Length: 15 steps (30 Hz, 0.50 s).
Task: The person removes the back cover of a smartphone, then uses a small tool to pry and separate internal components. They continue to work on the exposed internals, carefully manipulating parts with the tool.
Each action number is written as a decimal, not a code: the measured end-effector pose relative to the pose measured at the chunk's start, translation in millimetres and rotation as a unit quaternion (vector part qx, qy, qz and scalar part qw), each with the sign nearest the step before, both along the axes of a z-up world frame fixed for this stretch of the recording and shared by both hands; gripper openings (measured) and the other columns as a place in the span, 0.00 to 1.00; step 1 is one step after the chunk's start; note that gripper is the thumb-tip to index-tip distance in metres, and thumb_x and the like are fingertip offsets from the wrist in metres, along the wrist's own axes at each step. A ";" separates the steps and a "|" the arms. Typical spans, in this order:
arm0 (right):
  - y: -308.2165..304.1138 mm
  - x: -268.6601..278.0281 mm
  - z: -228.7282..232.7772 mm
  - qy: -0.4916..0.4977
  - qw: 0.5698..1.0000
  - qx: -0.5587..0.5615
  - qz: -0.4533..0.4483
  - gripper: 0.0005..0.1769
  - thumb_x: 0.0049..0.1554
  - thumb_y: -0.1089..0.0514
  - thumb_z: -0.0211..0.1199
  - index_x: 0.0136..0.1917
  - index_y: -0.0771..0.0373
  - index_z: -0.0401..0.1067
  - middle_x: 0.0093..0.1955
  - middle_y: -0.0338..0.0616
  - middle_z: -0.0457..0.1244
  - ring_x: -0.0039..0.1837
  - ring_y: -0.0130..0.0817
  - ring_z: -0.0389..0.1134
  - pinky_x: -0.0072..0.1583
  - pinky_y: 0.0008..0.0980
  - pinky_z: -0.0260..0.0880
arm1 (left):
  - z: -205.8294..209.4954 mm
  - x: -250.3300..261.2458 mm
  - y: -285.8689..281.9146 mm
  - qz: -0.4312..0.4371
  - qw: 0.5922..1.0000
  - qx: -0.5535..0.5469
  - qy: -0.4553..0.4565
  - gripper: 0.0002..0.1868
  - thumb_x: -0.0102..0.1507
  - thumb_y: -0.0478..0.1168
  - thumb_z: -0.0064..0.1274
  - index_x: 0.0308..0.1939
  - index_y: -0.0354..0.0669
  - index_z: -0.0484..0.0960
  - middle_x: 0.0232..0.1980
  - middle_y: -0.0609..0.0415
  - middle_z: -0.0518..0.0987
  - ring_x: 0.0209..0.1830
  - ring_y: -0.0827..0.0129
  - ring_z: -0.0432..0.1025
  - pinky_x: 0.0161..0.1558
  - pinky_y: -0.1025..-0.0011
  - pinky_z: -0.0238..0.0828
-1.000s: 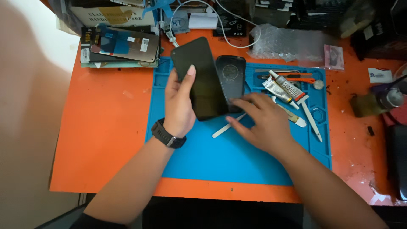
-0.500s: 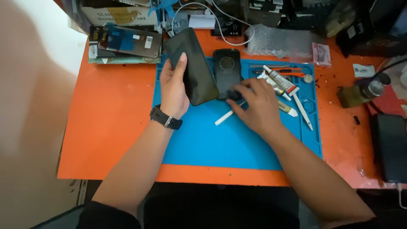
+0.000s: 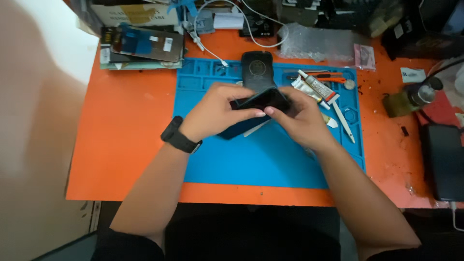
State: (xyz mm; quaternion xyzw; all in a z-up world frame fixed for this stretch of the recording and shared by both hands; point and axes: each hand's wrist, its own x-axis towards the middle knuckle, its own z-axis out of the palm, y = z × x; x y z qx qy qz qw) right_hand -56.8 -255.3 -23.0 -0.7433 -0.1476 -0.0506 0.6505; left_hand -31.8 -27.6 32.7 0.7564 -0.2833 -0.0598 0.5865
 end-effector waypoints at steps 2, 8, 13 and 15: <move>-4.3 -1.9 1.4 0.008 1.000 0.007 0.000 0.17 0.56 0.69 0.72 0.59 0.67 0.75 0.50 0.58 0.70 0.57 0.50 0.74 0.52 0.41 0.76 | -1.5 3.4 3.4 0.013 1.000 -0.006 -0.027 0.21 0.56 0.42 0.73 0.50 0.40 0.86 0.43 0.40 0.85 0.40 0.47 0.81 0.39 0.60 0.80; 3.1 -5.0 16.9 0.023 0.990 0.124 -0.056 0.16 0.59 0.63 0.68 0.59 0.64 0.69 0.54 0.57 0.68 0.54 0.47 0.73 0.54 0.41 0.78 | -29.2 25.6 30.5 0.049 0.972 -0.204 0.102 0.39 0.45 0.35 0.79 0.57 0.40 0.75 0.49 0.42 0.83 0.49 0.53 0.81 0.50 0.61 0.82; 14.1 -14.2 6.9 0.069 0.988 0.121 -0.070 0.31 0.50 0.61 0.80 0.56 0.64 0.60 0.51 0.50 0.66 0.54 0.45 0.75 0.50 0.38 0.80 | -52.9 16.4 -13.5 0.053 0.876 -0.371 0.303 0.35 0.58 0.35 0.69 0.67 0.39 0.71 0.62 0.36 0.80 0.57 0.46 0.79 0.55 0.53 0.81; 21.7 -15.1 24.1 -0.014 0.996 -0.034 0.077 0.34 0.42 0.61 0.84 0.54 0.73 0.66 0.55 0.76 0.65 0.59 0.82 0.67 0.58 0.68 0.73 | -51.7 13.1 -23.6 0.162 0.838 -0.407 0.326 0.29 0.65 0.42 0.60 0.68 0.40 0.71 0.59 0.35 0.81 0.54 0.49 0.80 0.52 0.52 0.81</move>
